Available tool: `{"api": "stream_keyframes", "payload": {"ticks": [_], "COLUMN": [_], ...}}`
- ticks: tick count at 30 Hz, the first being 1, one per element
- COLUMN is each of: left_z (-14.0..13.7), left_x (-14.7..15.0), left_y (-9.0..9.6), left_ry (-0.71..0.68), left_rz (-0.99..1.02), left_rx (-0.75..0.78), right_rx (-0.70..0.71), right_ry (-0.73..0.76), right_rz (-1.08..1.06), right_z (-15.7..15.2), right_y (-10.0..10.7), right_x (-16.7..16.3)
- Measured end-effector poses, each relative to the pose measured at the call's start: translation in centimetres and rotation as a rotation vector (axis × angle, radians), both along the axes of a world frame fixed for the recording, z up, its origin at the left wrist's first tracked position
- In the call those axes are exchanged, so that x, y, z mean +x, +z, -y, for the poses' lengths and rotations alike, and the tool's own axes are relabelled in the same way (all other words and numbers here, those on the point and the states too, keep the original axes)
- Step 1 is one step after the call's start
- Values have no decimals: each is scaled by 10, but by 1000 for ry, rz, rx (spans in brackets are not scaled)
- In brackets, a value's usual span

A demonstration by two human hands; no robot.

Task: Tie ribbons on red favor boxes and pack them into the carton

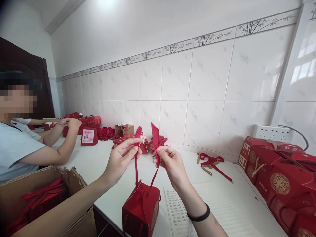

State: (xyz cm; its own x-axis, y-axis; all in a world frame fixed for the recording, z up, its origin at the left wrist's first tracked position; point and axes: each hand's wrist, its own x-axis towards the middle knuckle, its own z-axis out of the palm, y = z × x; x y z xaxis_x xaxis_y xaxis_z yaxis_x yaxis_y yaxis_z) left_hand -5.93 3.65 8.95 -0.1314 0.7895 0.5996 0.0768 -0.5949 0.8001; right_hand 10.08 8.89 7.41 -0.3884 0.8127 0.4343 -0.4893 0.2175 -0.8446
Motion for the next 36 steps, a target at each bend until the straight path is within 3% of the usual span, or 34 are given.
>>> {"api": "stream_keyframes", "payload": {"ticks": [10,18,24,27,30,36], "left_z": [6,10,14,16,19,24], "left_x": [7,16,20,18,16,15], "left_y": [5,3,1,3,7,10], "left_ry": [-2,10,10,32,-8,-116], "left_rz": [-51,-246,-214,-241,-320,-349], "left_rx": [83,18,18,11,44,-4], "right_rx": [133,274,356,394,399,407], "right_ry": [-63,-165,-120,-241,-334,-234], "right_rz": [138,175,264,294,253,93], "right_z": [4,10,22,25,28,36], "right_y": [1,6,8,11,15,16], "right_x": [0,3,2,7,11,11]}}
